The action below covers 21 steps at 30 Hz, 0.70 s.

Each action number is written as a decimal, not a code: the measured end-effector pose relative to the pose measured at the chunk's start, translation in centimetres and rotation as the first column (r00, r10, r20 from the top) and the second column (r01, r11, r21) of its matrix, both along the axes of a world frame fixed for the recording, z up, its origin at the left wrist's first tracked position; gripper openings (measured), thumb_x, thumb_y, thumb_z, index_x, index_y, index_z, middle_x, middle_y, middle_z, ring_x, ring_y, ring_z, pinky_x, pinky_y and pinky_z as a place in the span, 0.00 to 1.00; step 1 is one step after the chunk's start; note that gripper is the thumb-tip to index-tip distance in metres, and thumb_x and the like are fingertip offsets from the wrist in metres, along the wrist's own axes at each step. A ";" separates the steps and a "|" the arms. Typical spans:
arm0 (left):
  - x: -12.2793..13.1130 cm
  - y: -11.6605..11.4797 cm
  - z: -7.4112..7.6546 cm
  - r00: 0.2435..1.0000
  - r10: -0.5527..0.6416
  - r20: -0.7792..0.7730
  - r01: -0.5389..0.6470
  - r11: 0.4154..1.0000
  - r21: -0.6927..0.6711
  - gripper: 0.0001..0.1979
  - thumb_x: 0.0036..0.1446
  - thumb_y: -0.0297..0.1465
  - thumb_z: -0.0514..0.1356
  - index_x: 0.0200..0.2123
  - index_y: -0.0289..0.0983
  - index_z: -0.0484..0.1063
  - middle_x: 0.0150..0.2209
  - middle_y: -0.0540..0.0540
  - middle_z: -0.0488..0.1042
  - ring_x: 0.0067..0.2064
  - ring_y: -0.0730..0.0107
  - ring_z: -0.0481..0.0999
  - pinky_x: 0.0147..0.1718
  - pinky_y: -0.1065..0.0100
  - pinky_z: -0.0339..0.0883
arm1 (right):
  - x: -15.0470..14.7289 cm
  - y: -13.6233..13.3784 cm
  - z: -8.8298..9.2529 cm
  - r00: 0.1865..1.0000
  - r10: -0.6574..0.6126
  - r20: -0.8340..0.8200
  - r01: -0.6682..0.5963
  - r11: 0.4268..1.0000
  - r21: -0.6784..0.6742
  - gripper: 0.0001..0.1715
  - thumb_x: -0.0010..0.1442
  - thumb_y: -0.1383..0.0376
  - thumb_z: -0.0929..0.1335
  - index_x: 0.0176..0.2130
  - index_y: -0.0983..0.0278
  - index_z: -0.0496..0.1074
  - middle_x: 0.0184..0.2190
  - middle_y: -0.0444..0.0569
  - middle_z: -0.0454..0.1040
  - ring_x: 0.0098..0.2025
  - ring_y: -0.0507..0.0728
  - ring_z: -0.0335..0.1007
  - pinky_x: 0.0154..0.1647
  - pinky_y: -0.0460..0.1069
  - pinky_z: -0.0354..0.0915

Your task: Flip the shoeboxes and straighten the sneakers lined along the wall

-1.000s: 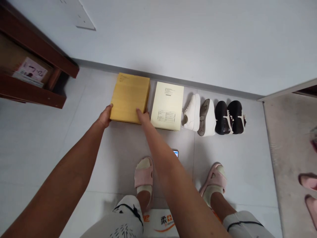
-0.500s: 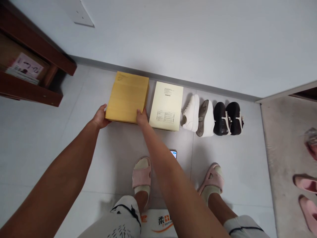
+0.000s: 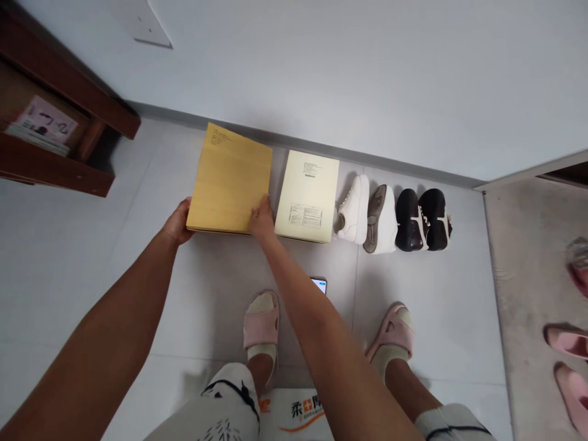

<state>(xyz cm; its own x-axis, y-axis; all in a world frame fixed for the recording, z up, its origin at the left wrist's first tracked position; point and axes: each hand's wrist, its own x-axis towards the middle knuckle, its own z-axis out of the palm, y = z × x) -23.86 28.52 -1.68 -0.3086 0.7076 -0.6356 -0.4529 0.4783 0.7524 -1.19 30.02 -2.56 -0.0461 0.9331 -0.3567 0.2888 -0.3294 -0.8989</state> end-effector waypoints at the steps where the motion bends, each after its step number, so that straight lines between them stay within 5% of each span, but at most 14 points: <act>1: -0.2 -0.2 0.4 0.999 0.016 0.036 -0.016 1.000 -0.010 0.18 0.60 0.44 0.65 0.48 0.38 0.77 0.39 0.39 0.83 0.45 0.52 0.85 0.42 0.59 0.82 | -0.1 -0.2 0.0 0.999 0.025 0.033 -0.025 1.000 0.008 0.45 0.72 0.54 0.57 0.78 0.68 0.39 0.78 0.57 0.46 0.81 0.61 0.37 0.79 0.62 0.43; 9: 0.7 -1.1 2.9 0.981 0.093 0.171 -0.108 0.991 0.081 0.13 0.64 0.36 0.57 0.45 0.37 0.78 0.37 0.43 0.82 0.40 0.60 0.84 0.33 0.66 0.81 | -0.5 -0.5 1.2 0.979 0.164 0.120 -0.162 0.986 -0.027 0.47 0.71 0.44 0.59 0.78 0.61 0.46 0.80 0.51 0.38 0.81 0.65 0.21 0.79 0.68 0.35; 17: 2.4 -1.0 4.0 0.993 0.048 0.111 -0.065 0.987 0.148 0.16 0.65 0.38 0.58 0.49 0.36 0.77 0.43 0.41 0.82 0.45 0.59 0.82 0.40 0.63 0.80 | -1.9 -1.3 7.7 0.978 0.197 0.073 -0.190 0.977 -0.093 0.69 0.58 0.30 0.66 0.78 0.64 0.41 0.80 0.60 0.36 0.81 0.70 0.28 0.79 0.67 0.39; 21: 2.8 -1.3 4.3 0.994 0.013 0.111 -0.029 0.989 0.147 0.16 0.65 0.40 0.59 0.49 0.36 0.76 0.44 0.39 0.81 0.47 0.55 0.82 0.41 0.61 0.80 | -1.6 -1.2 8.3 0.988 0.150 0.043 -0.143 0.981 -0.128 0.70 0.56 0.34 0.71 0.78 0.63 0.40 0.79 0.58 0.40 0.80 0.68 0.36 0.79 0.65 0.44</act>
<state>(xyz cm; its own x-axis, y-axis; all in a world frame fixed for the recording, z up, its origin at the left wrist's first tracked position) -21.09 27.19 2.58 -0.2589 0.7906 -0.5549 -0.5450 0.3547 0.7597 -2.78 28.83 5.74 -0.1573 0.8661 -0.4744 0.3872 -0.3878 -0.8365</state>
